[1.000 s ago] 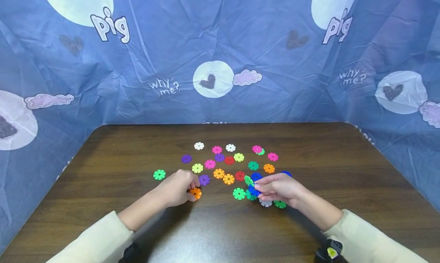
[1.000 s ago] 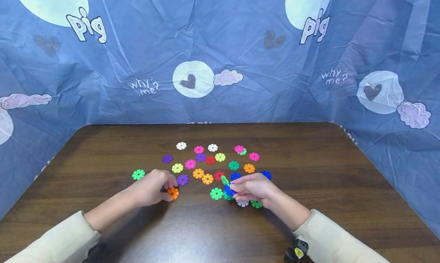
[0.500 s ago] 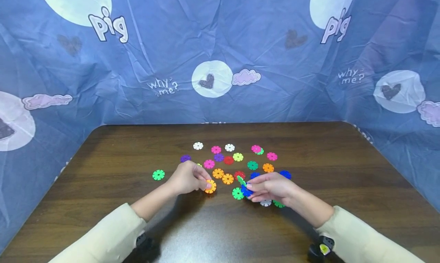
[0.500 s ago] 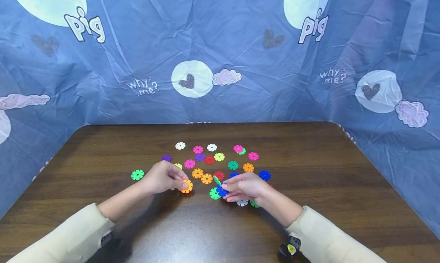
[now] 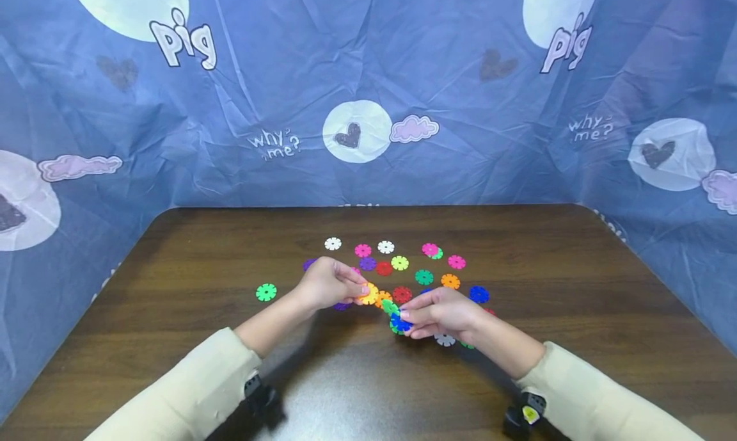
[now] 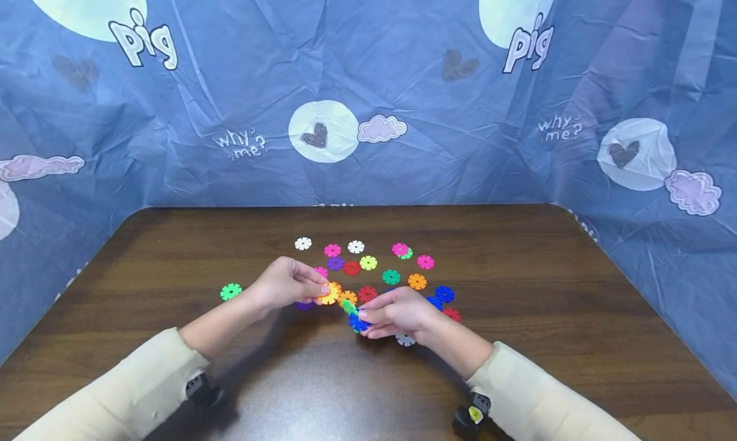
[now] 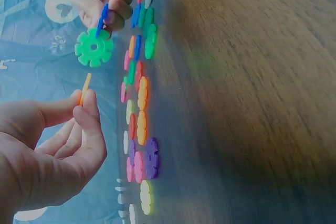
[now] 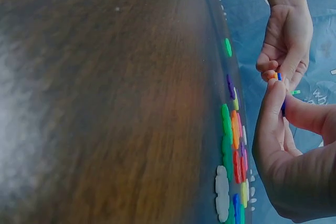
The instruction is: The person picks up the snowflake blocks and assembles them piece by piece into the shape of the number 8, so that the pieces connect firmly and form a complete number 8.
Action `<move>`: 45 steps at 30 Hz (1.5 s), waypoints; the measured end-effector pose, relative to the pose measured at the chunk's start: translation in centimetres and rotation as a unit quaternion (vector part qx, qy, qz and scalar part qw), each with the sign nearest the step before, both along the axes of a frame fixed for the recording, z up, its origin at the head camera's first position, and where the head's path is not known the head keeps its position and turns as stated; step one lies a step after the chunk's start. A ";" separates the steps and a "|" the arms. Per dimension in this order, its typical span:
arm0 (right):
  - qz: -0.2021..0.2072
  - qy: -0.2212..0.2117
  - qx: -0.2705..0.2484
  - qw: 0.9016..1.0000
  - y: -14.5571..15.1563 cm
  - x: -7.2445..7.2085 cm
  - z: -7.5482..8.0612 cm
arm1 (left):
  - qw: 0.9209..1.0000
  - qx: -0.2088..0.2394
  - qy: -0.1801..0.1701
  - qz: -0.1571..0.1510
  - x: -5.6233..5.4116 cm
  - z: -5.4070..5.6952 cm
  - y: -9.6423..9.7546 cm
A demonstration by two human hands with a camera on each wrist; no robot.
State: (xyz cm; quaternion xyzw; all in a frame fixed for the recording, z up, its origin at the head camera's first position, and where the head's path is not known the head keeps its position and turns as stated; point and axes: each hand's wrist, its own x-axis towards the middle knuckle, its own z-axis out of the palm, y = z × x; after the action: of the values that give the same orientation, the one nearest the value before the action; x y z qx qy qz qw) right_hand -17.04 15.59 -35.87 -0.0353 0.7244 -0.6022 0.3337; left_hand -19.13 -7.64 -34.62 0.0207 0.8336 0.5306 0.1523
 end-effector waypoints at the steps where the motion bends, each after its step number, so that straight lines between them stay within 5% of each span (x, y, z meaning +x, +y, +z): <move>1: -0.002 -0.004 0.001 1.000 -0.1 -0.1 0.1 | 1.000 0.000 -0.001 -0.001 0.0 0.1 0.1; 20: -0.057 0.013 0.022 0.998 -2.0 -0.1 0.5 | 1.000 -0.021 -0.014 -0.003 -0.5 0.2 1.3; 27: -0.106 -0.009 -0.006 0.994 -2.3 -0.6 0.7 | 0.999 -0.016 0.029 0.043 -0.7 0.4 1.4; 31: -0.122 -0.007 -0.019 0.992 -2.5 -0.6 0.7 | 0.995 0.043 0.027 0.086 -0.6 0.2 1.5; 38: -0.169 0.001 -0.024 0.985 -2.8 -0.3 0.7 | 0.975 0.184 -0.043 0.115 -0.5 -0.2 1.8; 45: -0.148 0.007 -0.029 0.989 -3.1 0.2 0.4 | 0.966 0.216 -0.073 0.121 -0.4 -0.7 2.4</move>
State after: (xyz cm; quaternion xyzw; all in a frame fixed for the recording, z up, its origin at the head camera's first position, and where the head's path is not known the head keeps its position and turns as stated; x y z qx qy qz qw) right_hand -16.85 12.51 -35.45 0.0582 0.7061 -0.6656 0.2348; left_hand -19.49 -5.25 -35.32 -0.0865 0.6825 0.7122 0.1394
